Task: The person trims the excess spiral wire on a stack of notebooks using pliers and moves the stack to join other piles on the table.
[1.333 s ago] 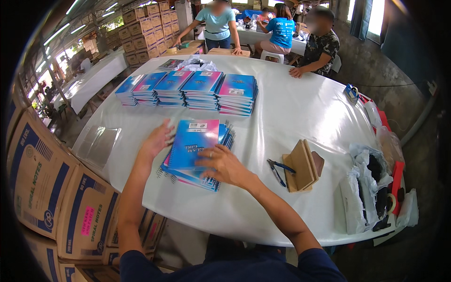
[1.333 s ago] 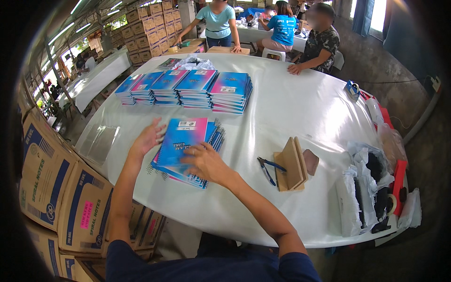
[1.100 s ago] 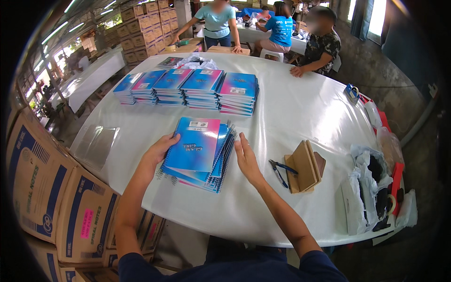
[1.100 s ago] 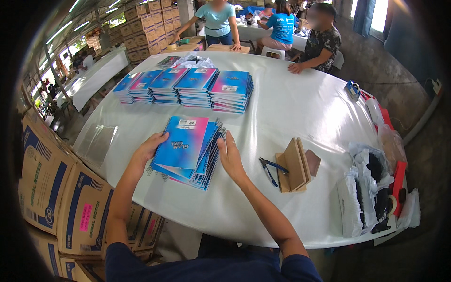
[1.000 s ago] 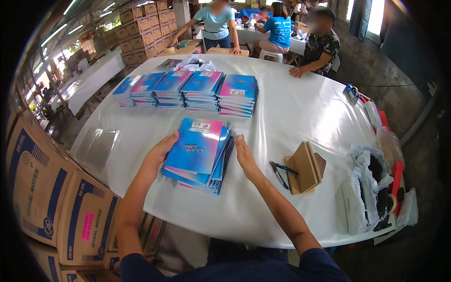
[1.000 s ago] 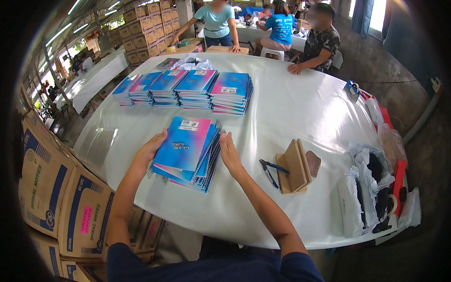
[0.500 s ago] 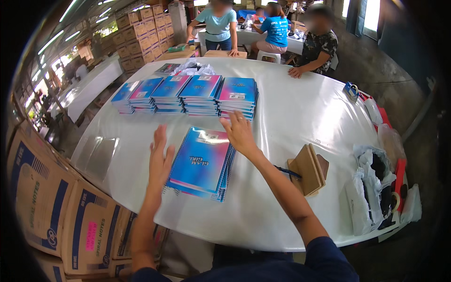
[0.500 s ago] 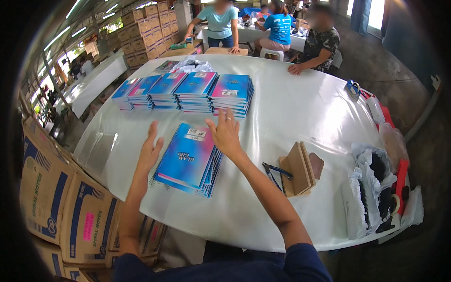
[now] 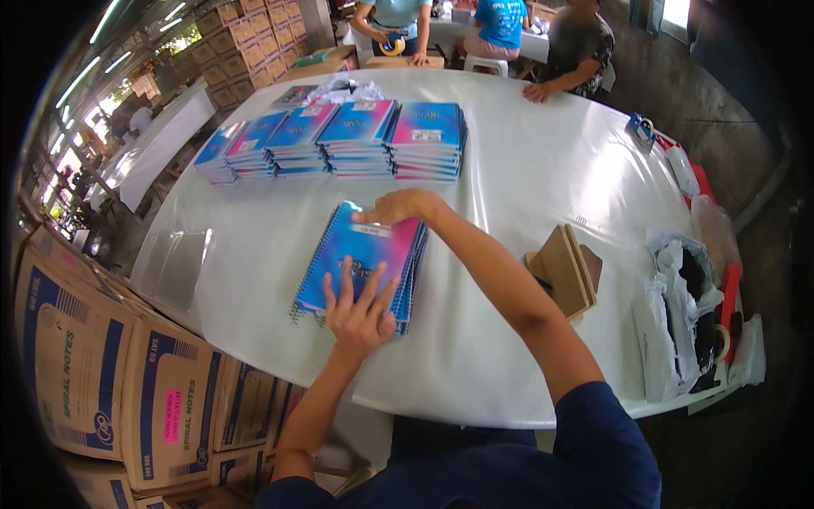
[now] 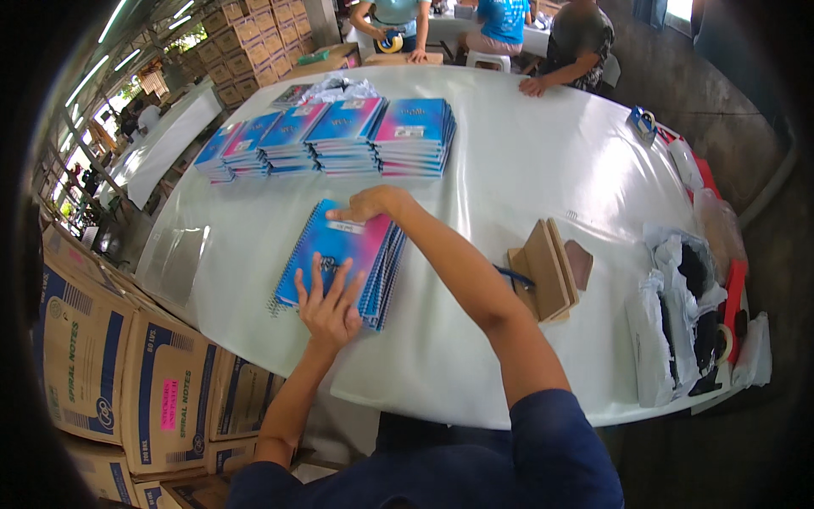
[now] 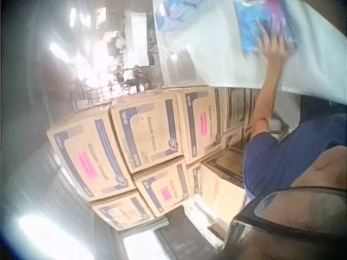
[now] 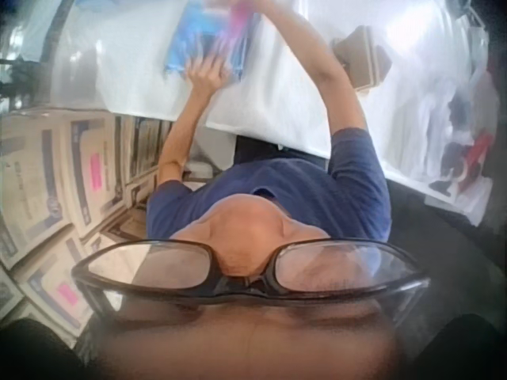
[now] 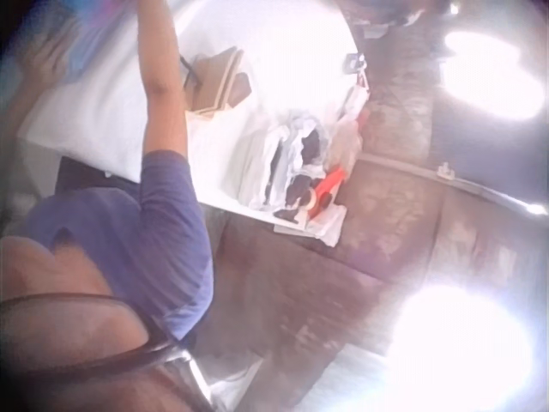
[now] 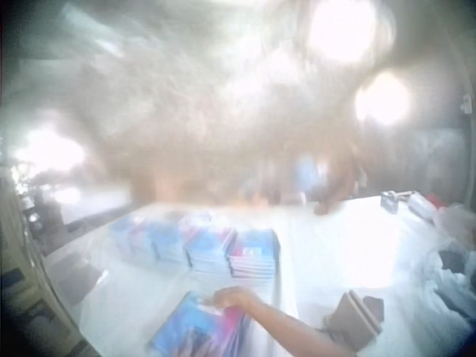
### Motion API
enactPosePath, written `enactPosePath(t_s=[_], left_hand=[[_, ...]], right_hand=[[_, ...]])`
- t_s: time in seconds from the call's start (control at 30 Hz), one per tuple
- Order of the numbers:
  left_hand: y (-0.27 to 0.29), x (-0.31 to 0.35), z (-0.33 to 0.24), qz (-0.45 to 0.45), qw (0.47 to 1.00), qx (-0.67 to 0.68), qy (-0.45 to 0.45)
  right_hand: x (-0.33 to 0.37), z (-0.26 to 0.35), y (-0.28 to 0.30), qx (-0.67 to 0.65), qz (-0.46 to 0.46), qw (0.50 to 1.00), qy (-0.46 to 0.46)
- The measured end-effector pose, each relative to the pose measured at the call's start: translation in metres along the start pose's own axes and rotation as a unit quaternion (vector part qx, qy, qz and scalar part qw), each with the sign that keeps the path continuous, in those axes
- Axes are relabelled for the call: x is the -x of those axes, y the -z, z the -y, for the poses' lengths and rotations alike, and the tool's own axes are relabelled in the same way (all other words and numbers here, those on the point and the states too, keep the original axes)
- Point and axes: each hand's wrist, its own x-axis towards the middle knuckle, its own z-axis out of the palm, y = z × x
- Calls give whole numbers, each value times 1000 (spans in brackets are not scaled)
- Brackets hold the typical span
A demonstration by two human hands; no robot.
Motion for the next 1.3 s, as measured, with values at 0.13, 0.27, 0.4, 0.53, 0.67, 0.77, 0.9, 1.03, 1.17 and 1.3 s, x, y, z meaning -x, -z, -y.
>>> enactPosePath(t_s=[0.13,0.27,0.4,0.53,0.67,0.77,0.9,1.03,1.17,1.3], left_hand=[[16,-5,-9,23,999,-34,7],[45,-32,18,-117,963,177,166],[34,-61,122,64,774,410,478],[-19,-35,184,166,524,582,599],[-44,-37,146,192,594,576,527],[-29,-48,131,204,605,535,554],[-23,-49,133,234,585,521,575],[-26,-48,156,234,537,593,552],[-39,-47,169,257,534,609,527],[-51,-56,160,239,528,634,512]], right_hand=[[22,12,7,-28,-27,998,-39],[35,-34,-22,-174,-477,857,94],[64,-36,-74,-429,-577,695,9],[57,13,-126,-508,-567,647,-36],[40,65,-152,-571,-561,592,-90],[46,69,-150,-570,-549,601,-111],[54,58,-150,-584,-522,615,-82],[57,26,-150,-639,-481,599,-43],[52,-2,-140,-714,-410,568,8],[26,-5,-129,-717,-388,578,26]])
